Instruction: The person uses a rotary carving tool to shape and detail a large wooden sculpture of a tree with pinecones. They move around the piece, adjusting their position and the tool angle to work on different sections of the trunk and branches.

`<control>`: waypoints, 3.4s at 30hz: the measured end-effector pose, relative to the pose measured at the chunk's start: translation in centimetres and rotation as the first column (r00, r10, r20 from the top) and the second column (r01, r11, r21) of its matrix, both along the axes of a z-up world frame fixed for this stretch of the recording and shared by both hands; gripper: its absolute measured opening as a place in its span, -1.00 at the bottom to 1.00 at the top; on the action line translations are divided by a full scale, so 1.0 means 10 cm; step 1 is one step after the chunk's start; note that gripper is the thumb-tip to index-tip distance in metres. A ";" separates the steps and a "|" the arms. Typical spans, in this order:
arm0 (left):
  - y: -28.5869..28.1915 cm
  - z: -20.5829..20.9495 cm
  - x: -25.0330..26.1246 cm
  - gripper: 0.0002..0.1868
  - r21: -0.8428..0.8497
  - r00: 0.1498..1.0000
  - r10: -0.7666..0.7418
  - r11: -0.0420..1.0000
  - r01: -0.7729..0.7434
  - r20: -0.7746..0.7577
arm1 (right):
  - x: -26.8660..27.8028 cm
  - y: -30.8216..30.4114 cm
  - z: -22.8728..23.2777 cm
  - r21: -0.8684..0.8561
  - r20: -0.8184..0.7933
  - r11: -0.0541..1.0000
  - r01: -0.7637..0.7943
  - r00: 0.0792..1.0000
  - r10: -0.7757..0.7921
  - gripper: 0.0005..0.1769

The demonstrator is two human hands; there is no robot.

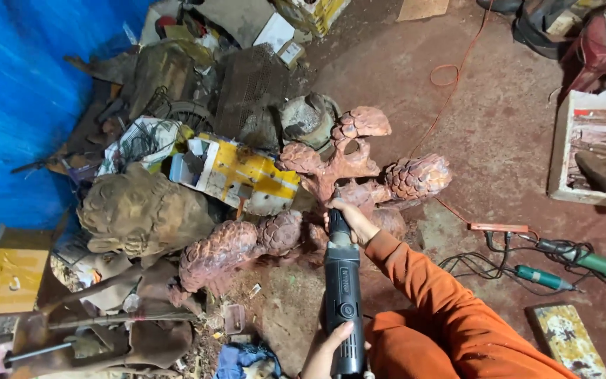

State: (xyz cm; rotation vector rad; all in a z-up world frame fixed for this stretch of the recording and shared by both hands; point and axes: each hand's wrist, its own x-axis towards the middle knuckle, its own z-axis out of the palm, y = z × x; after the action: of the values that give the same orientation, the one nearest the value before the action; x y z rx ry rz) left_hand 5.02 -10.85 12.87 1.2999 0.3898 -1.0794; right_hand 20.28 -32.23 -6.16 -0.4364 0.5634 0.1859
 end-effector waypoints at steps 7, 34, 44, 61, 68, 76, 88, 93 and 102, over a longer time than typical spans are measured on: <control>-0.40 -0.17 -0.31 -0.53 -0.059 0.905 0.245 0.958 -0.282 -0.347 | 0.07 -0.18 -0.18 0.165 0.027 0.980 -0.108 0.994 0.105 -0.84; -1.28 -0.18 -0.77 -0.04 0.031 0.938 0.321 0.944 -0.327 0.133 | 0.06 -0.41 -0.28 0.236 0.115 0.937 -0.256 0.965 0.234 -0.85; -1.13 -0.36 -0.70 -0.02 0.033 0.947 0.253 0.964 -0.265 0.200 | 0.09 -0.39 -0.25 0.296 0.054 0.917 -0.268 0.963 0.265 -0.81; -0.17 -0.43 -0.48 0.15 0.049 0.939 -0.048 0.998 0.034 0.340 | -0.03 -0.04 0.02 0.210 -0.018 0.975 -0.078 0.996 0.083 -0.86; -0.62 -0.07 -0.41 0.06 0.091 0.975 0.121 0.986 -0.139 0.185 | 0.10 -0.15 -0.16 0.316 0.013 0.941 -0.119 0.993 0.121 -0.82; -0.25 -0.44 -0.33 0.18 0.103 0.970 -0.025 0.995 -0.001 0.244 | 0.05 -0.11 -0.19 0.327 0.005 0.943 -0.065 0.998 0.067 -0.78; -0.26 -0.44 -0.31 0.19 0.144 0.972 0.013 0.988 -0.048 0.235 | 0.08 -0.09 -0.20 0.312 -0.002 0.946 -0.092 0.995 0.097 -0.80; -0.04 -0.56 -0.23 0.22 0.079 0.936 -0.092 0.994 0.069 0.340 | 0.01 -0.04 -0.16 0.307 0.030 0.951 -0.023 0.999 0.015 -0.78; -0.14 -0.67 -0.49 0.14 0.069 0.923 0.016 0.997 -0.046 0.386 | -0.01 -0.05 -0.12 0.278 0.045 0.955 -0.101 0.995 0.092 -0.83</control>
State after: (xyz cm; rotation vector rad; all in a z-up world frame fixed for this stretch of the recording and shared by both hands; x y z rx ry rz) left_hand 0.07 -12.28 6.16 1.5324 0.1548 -0.7624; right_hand 20.23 -32.77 -7.38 -0.1908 0.4760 0.3469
